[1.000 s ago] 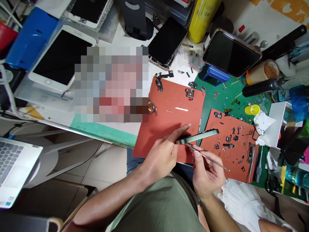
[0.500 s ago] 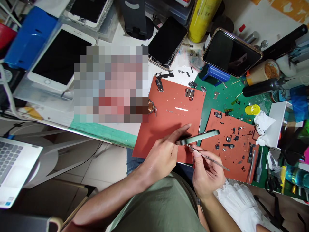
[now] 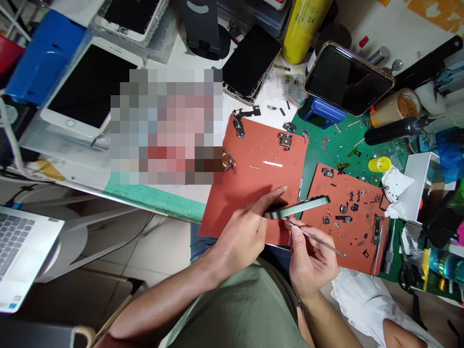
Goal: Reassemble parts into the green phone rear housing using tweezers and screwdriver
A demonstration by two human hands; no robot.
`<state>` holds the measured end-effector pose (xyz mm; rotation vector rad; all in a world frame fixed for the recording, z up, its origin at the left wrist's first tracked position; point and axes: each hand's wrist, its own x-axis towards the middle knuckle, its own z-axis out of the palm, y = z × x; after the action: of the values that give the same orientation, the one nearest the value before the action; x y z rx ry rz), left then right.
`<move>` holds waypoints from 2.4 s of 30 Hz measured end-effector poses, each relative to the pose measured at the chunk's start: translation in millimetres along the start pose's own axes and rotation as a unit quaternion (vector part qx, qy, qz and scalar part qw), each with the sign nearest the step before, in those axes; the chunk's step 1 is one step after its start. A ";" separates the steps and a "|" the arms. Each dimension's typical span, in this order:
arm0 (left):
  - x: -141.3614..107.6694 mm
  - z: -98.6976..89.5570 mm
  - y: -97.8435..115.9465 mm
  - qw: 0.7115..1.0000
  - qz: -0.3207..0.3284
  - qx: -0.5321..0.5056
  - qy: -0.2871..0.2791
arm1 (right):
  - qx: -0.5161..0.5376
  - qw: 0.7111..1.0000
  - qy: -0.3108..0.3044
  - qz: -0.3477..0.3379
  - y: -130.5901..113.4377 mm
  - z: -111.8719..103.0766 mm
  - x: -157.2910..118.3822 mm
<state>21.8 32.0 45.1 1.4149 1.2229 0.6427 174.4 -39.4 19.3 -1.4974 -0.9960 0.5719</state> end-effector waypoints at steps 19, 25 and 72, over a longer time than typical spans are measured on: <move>-2.0 -0.4 -0.9 1.000 0.012 0.006 -0.009 | -0.028 0.998 -0.014 -0.057 -1.0 0.2 0.2; -2.2 -0.7 -1.6 1.000 0.016 0.018 -0.005 | -0.032 0.998 -0.010 -0.050 -0.1 1.5 0.2; -13.4 -18.4 76.0 0.893 -0.118 -0.429 0.063 | 0.149 0.971 0.152 -0.106 -56.6 -50.7 -36.2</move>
<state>25.3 37.2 124.2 0.4817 0.9862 0.9556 182.5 -100.4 76.7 -1.1531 -0.7779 0.3096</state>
